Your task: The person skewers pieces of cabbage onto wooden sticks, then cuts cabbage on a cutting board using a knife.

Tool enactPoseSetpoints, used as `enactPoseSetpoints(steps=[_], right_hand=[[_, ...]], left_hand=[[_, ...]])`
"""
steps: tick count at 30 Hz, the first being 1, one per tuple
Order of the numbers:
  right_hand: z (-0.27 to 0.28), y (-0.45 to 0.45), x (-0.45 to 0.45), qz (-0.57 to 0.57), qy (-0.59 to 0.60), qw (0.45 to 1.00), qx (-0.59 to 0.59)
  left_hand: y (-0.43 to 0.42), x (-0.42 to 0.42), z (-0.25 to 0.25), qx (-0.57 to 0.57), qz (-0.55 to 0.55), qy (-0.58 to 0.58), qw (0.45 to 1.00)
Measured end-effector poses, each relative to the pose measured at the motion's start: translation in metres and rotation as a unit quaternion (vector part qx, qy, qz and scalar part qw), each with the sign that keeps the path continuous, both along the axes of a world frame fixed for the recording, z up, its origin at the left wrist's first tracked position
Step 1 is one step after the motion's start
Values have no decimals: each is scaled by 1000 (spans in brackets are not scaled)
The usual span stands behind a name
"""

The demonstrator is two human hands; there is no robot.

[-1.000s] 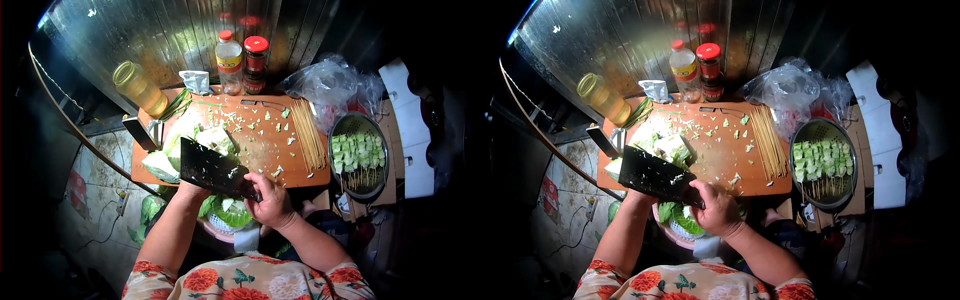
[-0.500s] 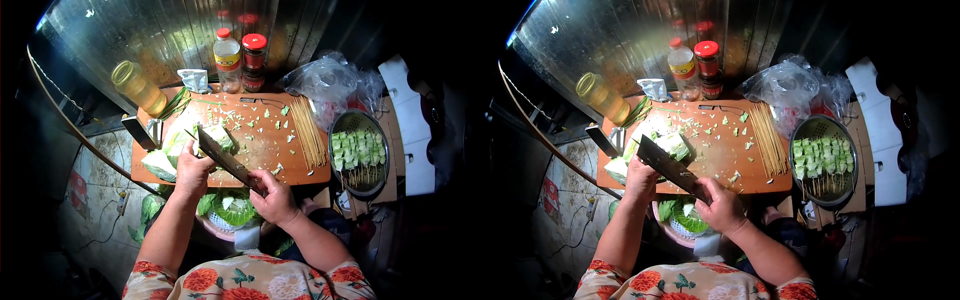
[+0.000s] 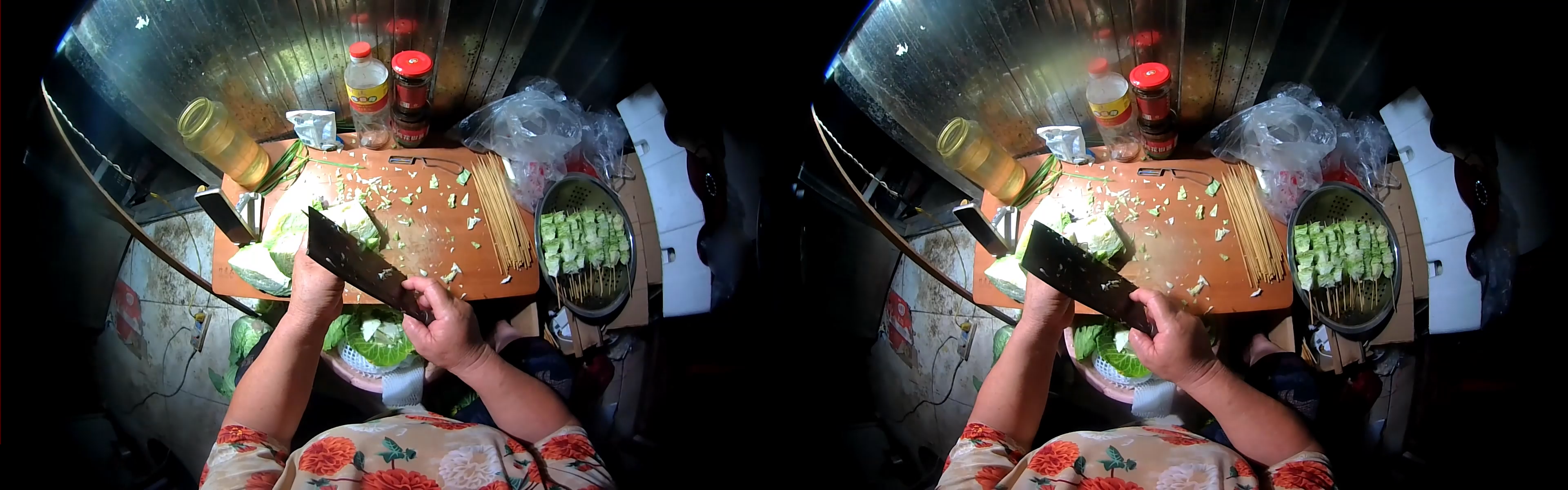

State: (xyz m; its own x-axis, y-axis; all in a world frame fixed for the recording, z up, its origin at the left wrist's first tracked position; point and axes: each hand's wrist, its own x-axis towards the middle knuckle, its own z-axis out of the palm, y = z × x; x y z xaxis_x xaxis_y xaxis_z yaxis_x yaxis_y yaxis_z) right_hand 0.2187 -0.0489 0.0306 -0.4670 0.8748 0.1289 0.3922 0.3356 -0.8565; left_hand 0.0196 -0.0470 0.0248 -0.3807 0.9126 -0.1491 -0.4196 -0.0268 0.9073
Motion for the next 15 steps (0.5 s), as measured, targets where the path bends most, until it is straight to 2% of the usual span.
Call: enactPoseSetpoints(steps=[4,6,7,9,10,13,15], right_hand=[[-1,1,0,1,-10,1000,-14],[-1,3,2,2,-33,996,-78],[-9,4,4,2,-33,996,-79],[-29,10,8,-15,-53,976,-211],[-27,11,10,-22,-95,975,-200],[-22,11,5,-43,-109,972,-206],[-16,10,1,-54,-74,983,-161]], left_hand=[[0,-4,4,-30,13,-38,999],[0,-1,21,-50,40,-55,996],[0,-14,14,-46,33,-53,997],[1,-22,21,-12,77,-21,997],[1,-27,22,4,63,-1,998],[1,-23,26,-29,53,-21,998],[-2,-24,23,-33,31,-24,999]])
